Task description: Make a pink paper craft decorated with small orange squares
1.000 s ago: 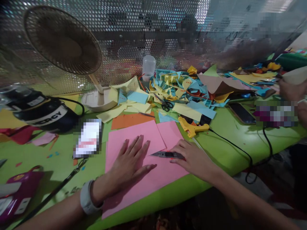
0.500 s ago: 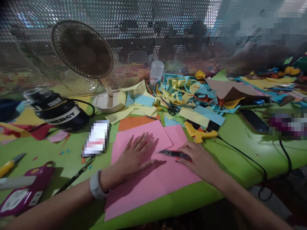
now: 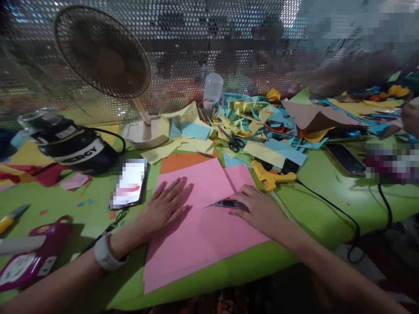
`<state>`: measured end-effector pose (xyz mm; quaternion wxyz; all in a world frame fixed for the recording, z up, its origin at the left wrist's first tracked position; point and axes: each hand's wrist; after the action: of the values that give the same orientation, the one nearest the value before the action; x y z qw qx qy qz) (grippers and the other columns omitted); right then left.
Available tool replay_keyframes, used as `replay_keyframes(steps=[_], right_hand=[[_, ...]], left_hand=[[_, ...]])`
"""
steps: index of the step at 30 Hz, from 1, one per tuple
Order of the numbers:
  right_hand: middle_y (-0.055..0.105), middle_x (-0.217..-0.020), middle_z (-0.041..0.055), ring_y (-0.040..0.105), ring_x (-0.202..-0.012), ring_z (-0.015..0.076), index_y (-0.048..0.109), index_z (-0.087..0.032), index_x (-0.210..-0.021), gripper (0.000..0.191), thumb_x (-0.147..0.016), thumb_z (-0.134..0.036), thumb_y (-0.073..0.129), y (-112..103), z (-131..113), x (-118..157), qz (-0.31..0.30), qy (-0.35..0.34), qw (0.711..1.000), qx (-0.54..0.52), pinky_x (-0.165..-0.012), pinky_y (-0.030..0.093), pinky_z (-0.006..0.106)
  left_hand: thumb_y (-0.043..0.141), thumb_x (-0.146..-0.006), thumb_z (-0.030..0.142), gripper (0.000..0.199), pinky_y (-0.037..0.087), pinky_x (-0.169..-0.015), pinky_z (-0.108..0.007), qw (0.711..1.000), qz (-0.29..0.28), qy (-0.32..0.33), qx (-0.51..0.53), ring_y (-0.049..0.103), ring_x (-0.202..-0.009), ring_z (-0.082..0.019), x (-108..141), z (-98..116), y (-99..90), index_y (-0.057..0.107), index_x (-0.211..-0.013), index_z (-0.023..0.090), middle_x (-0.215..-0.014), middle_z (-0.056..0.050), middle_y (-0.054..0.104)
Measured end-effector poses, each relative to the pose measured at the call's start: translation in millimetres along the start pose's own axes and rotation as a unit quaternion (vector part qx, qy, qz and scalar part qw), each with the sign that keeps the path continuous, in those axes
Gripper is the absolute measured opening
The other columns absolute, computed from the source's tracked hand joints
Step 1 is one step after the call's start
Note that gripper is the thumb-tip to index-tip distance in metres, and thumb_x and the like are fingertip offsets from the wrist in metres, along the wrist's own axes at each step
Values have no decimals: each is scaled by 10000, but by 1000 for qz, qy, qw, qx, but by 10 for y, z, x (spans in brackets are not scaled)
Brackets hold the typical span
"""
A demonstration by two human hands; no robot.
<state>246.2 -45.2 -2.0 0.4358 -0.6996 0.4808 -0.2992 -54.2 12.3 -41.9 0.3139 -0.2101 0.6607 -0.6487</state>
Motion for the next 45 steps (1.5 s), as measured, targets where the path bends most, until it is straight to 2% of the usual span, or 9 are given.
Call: replay_keyframes(steps=[6, 12, 20, 28, 32, 39, 45], right_hand=[[626, -1004, 66, 602, -974, 236, 685, -265, -1132, 306, -913, -446, 571, -34, -23, 60, -17, 2, 1000, -21, -862, 493, 397], [632, -1026, 80, 593, -1019, 253, 674, -256, -1145, 283, -904, -386, 608, 58, -165, -71, -24, 13, 1000, 3, -884, 480, 419], [635, -991, 81, 601, -968, 245, 691, -251, -1102, 264, -919, -406, 580, 74, -198, -5, -23, -18, 1000, 5, -826, 490, 404], [627, -977, 78, 600, -949, 248, 675, -249, -1154, 306, -913, -414, 587, 138, -287, -97, -24, -32, 999, 36, -817, 500, 395], [627, -978, 84, 608, -941, 245, 683, -230, -1134, 291, -912, -393, 592, 130, -280, -85, -24, -43, 998, 30, -810, 508, 392], [642, -953, 69, 626, -901, 218, 704, -267, -1112, 289, -918, -429, 563, 40, -156, -67, 20, -58, 998, 9, -795, 526, 373], [657, -935, 73, 633, -897, 228, 717, -271, -1089, 332, -918, -492, 537, 73, -74, -42, 18, -63, 997, 27, -770, 531, 375]], left_hand=[[270, -1015, 424, 539, 185, -1162, -511, 1000, 3, -2, 6, 281, -1435, -273, 9, -8, 4, 278, -1502, 194, -1560, -115, 321], [278, -1016, 414, 537, 170, -1164, -518, 1000, 19, -1, 12, 268, -1439, -278, 10, -8, 44, 264, -1508, 199, -1550, -115, 343], [275, -1011, 424, 553, 207, -1155, -528, 1000, 19, 2, 9, 280, -1435, -278, 11, 0, 17, 254, -1516, 200, -1542, -123, 356], [271, -1012, 447, 553, 208, -1159, -523, 1000, -2, -3, 6, 249, -1448, -268, 5, -7, -3, 293, -1500, 188, -1554, -127, 328], [256, -1013, 456, 558, 209, -1157, -528, 1000, -7, -5, 7, 248, -1448, -271, 5, 1, 2, 300, -1495, 179, -1560, -132, 314], [252, -991, 536, 607, 190, -1158, -561, 999, -8, -29, 17, 282, -1433, -296, -115, 130, -29, 308, -1495, 201, -1552, -124, 334], [284, -1007, 450, 540, 206, -1163, -525, 999, -10, -38, 3, 245, -1449, -271, -40, -106, -60, 252, -1517, 275, -1559, -49, 342]])
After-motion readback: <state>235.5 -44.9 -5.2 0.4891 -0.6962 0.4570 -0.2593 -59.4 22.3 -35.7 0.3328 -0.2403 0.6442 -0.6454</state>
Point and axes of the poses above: each hand's wrist, its own x-axis away from the middle knuckle, its own y-axis out of the palm, z = x × y
